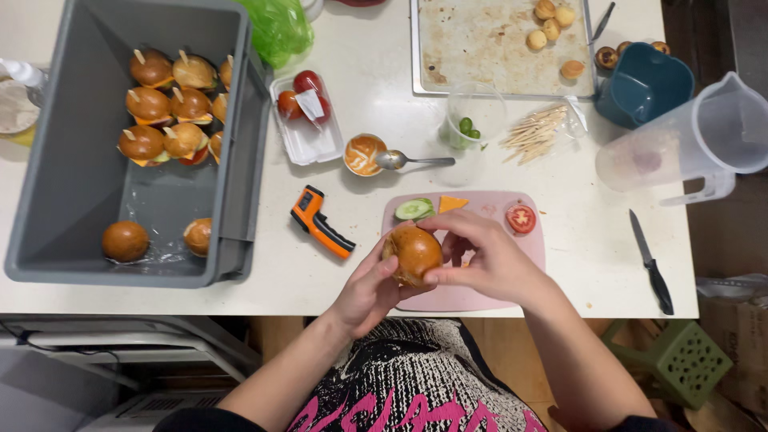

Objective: The person assembles mini burgers by hand and using a spoon; they apply sauce to buns, add slices of cucumber, tomato, and cheese, and place the finished burgers into a large plastic bin.

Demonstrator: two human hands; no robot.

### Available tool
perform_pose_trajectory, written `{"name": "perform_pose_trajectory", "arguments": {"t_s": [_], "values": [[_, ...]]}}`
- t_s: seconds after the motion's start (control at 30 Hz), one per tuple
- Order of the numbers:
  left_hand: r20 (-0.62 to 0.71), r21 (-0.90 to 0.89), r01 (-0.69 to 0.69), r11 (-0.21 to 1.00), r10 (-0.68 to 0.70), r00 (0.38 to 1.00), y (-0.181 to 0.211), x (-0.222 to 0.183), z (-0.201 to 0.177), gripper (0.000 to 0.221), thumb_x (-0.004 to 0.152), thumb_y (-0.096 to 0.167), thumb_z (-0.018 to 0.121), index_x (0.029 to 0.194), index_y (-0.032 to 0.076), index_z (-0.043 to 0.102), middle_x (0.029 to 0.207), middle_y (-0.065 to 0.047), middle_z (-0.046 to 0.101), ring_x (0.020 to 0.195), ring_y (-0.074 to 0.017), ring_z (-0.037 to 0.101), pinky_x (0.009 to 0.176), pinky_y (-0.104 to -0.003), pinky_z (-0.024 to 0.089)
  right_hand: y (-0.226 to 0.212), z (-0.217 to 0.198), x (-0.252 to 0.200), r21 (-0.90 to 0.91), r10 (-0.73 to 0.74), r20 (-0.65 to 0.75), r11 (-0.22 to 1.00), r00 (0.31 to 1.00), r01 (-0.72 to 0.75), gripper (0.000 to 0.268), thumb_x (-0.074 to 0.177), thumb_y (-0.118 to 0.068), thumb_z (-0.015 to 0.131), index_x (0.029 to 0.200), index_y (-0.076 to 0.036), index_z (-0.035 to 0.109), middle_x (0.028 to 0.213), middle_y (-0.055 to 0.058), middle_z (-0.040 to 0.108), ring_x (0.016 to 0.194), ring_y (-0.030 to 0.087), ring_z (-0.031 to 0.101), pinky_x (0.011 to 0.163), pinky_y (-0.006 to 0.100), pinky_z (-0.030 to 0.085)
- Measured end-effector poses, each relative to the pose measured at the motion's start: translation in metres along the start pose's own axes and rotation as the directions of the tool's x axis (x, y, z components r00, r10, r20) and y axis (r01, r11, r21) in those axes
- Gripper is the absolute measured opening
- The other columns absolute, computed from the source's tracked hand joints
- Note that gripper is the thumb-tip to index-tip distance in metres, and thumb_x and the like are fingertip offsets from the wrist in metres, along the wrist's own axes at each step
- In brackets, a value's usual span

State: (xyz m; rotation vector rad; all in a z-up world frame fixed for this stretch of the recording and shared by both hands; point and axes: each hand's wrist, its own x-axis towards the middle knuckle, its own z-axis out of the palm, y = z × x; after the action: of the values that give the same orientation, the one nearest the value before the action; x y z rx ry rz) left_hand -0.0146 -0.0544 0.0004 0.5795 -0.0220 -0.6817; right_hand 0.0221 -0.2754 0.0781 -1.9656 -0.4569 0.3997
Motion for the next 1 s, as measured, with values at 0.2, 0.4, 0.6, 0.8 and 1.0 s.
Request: {"name": "perform_pose_trajectory", "arguments": {"t_s": [0.2, 0.4, 0.6, 0.8, 1.0], "values": [[0.051, -0.166, -0.014, 0.986, 0.022, 0.998, -0.033, 0.009, 0.016, 0.07, 0.101, 0.043, 0.063, 0.158, 0.014, 0.034, 0.147, -0.009, 0.05, 0.135, -0.0237, 0.052, 0.112, -0.046, 0.045, -0.019, -0.022, -0.01, -0.269, -0.439, 0.059, 0.858, 0.897, 0.438, 0.076, 0.068, -0.03, 0.091, 0.134, -0.008, 0.062, 0.133, 0.016, 0.061, 0.119, 0.03, 0.062, 0.087, 0.035, 0.054], [0.0, -0.254, 0.043, 0.966, -0.044, 0.999, -0.047, 0.016, 0.024, 0.063, 0.098, 0.034, 0.058, 0.154, 0.012, 0.039, 0.149, -0.008, 0.051, 0.132, -0.0234, 0.055, 0.116, -0.047, 0.046, -0.01, -0.039, -0.003, -0.213, -0.083, 0.129, 0.971, 0.988, 0.109, 0.066, 0.068, -0.027, 0.083, 0.13, -0.014, 0.065, 0.117, 0.005, 0.076, 0.1, 0.018, 0.074, 0.064, 0.029, 0.06], [-0.018, -0.3, -0.028, 0.953, 0.024, 1.0, -0.037, 0.019, 0.031, 0.056, 0.098, 0.031, 0.046, 0.151, 0.011, 0.041, 0.146, -0.01, 0.053, 0.131, -0.0235, 0.056, 0.113, -0.049, 0.049, -0.008, -0.039, 0.015, -0.169, -0.117, 0.185, 0.974, 0.976, 0.149, 0.062, 0.073, -0.028, 0.082, 0.131, -0.013, 0.065, 0.115, 0.006, 0.076, 0.092, 0.017, 0.075, 0.068, 0.028, 0.061], [-0.268, -0.342, -0.104, 0.934, 0.009, 0.963, -0.023, 0.036, 0.039, 0.081, 0.097, 0.071, 0.026, 0.145, 0.01, 0.046, 0.137, -0.014, 0.057, 0.123, -0.0258, 0.061, 0.101, -0.045, 0.053, -0.003, -0.027, 0.028, -0.27, -0.396, 0.196, 0.858, 0.897, 0.438, 0.064, 0.074, -0.024, 0.086, 0.133, -0.01, 0.067, 0.126, 0.014, 0.064, 0.11, 0.026, 0.067, 0.087, 0.035, 0.058], [-0.421, -0.127, -0.218, 0.968, 0.146, 0.895, -0.023, 0.041, 0.042, 0.075, 0.099, 0.064, 0.024, 0.146, 0.009, 0.043, 0.14, -0.011, 0.056, 0.127, -0.022, 0.06, 0.107, -0.044, 0.056, 0.02, -0.028, 0.051, -0.103, -0.219, 0.187, 0.965, 0.958, 0.241, 0.055, 0.084, -0.022, 0.08, 0.135, -0.011, 0.065, 0.129, 0.008, 0.072, 0.106, 0.02, 0.074, 0.084, 0.032, 0.061]]}}
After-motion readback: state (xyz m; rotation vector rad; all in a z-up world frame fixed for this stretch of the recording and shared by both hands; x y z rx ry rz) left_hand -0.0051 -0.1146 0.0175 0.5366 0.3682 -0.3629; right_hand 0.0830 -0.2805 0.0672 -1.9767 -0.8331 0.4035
